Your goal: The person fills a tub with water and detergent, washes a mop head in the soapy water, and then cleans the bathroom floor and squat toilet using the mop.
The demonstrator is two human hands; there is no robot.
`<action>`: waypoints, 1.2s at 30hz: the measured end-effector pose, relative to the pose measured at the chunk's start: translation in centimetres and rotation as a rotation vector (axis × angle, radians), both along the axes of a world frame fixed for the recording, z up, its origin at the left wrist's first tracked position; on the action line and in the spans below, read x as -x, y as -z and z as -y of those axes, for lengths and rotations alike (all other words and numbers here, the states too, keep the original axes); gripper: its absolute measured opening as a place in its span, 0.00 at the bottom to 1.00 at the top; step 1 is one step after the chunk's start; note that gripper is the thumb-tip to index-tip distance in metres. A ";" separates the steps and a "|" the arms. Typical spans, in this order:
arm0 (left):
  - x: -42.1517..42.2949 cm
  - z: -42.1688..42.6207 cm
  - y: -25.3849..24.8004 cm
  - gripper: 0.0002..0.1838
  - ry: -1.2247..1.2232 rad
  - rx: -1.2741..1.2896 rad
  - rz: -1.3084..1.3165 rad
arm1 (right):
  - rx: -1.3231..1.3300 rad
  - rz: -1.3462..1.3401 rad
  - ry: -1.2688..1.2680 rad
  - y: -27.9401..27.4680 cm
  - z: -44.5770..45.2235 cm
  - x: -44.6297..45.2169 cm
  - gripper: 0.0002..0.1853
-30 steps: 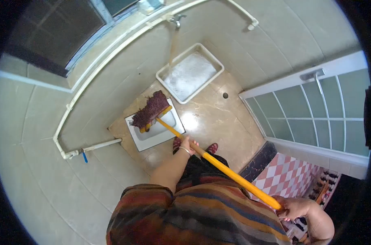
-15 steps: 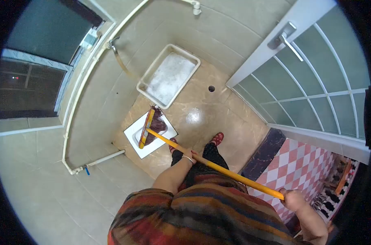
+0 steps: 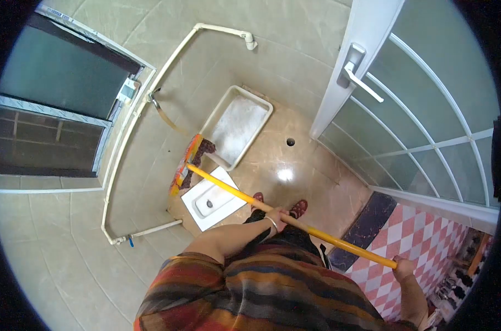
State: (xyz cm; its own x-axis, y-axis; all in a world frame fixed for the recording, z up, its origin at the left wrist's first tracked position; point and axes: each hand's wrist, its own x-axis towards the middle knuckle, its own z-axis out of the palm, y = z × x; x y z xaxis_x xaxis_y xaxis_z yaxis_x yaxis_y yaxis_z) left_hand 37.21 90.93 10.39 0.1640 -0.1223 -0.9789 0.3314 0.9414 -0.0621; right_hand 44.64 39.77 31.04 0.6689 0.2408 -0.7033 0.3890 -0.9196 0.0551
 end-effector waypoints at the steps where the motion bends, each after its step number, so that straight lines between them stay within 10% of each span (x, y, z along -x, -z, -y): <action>1: -2.1 0.3 -3.4 0.04 0.020 -0.003 0.019 | 0.019 0.024 0.016 0.2 0.6 -0.1 0.05; 9: -7.8 -2.6 0.4 0.06 -0.018 0.076 0.084 | 0.075 -0.026 0.055 -6.5 -6.8 -1.1 0.07; 14: -8.8 -11.1 12.0 0.04 0.054 -0.003 0.024 | -0.061 -0.268 0.165 -13.7 -26.2 -2.2 0.20; 22: -11.5 -11.1 9.0 0.07 0.127 0.242 0.133 | -0.248 -0.406 0.079 -1.7 -45.1 -8.7 0.31; 29: -13.1 -17.1 7.4 0.08 0.380 0.460 0.255 | -0.228 -0.482 0.140 -3.6 -51.3 -10.6 0.29; 36: -14.9 -23.8 3.9 0.12 -0.056 0.079 0.057 | -0.245 -0.621 0.183 -7.4 -55.5 -10.0 0.29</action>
